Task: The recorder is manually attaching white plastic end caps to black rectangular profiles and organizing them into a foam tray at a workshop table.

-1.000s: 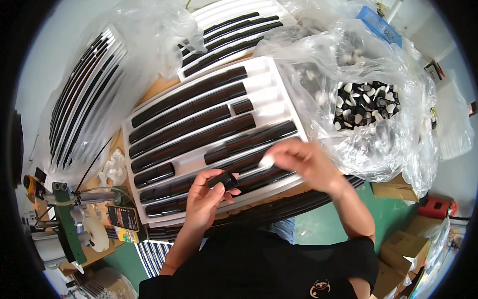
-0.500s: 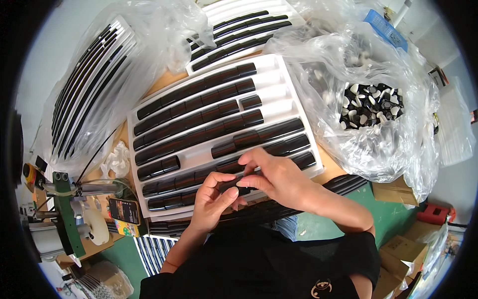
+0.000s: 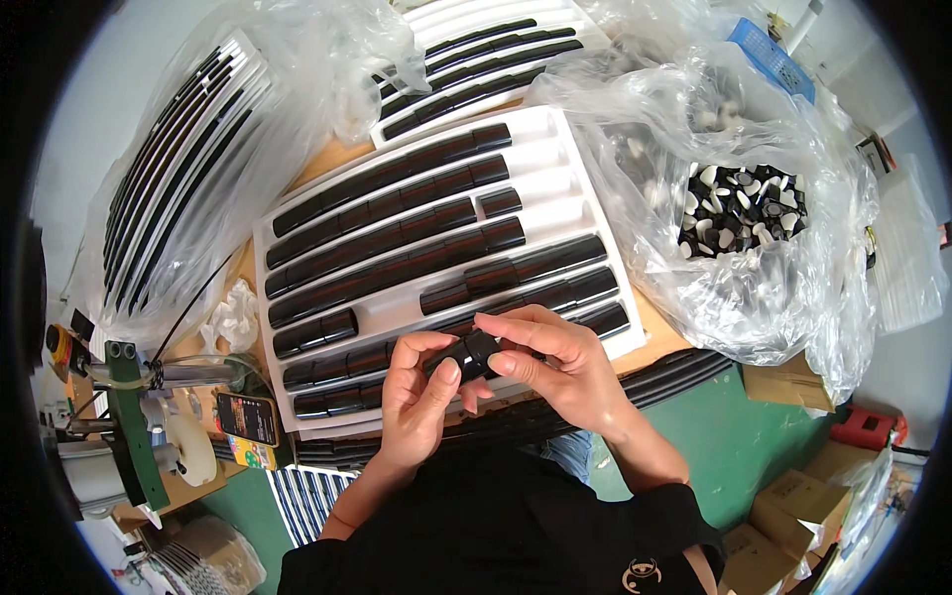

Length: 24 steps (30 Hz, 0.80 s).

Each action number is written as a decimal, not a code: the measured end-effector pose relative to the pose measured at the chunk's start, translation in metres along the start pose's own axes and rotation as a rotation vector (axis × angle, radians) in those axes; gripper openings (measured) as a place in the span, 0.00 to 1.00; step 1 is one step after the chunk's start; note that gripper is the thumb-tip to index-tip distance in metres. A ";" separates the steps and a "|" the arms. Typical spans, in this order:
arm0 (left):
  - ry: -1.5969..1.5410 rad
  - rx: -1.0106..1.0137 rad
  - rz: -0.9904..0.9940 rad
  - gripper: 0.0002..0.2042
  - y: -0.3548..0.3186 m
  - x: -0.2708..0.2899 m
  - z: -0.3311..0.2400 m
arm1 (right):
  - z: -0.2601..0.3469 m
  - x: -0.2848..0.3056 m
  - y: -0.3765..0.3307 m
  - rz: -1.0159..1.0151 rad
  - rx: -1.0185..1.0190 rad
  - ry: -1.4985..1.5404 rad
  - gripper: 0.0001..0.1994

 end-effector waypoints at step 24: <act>0.206 0.042 -0.037 0.22 0.002 -0.011 -0.026 | 0.004 -0.008 0.007 -0.085 0.138 -0.047 0.14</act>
Point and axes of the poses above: each hand's wrist, its own y-axis towards the middle knuckle, its own x-axis out of the back of the hand, z = x × y, the point moved 7 cm from there along y, towards the middle knuckle, and after that the axes turned 11 degrees about x, right-handed, at the moved point
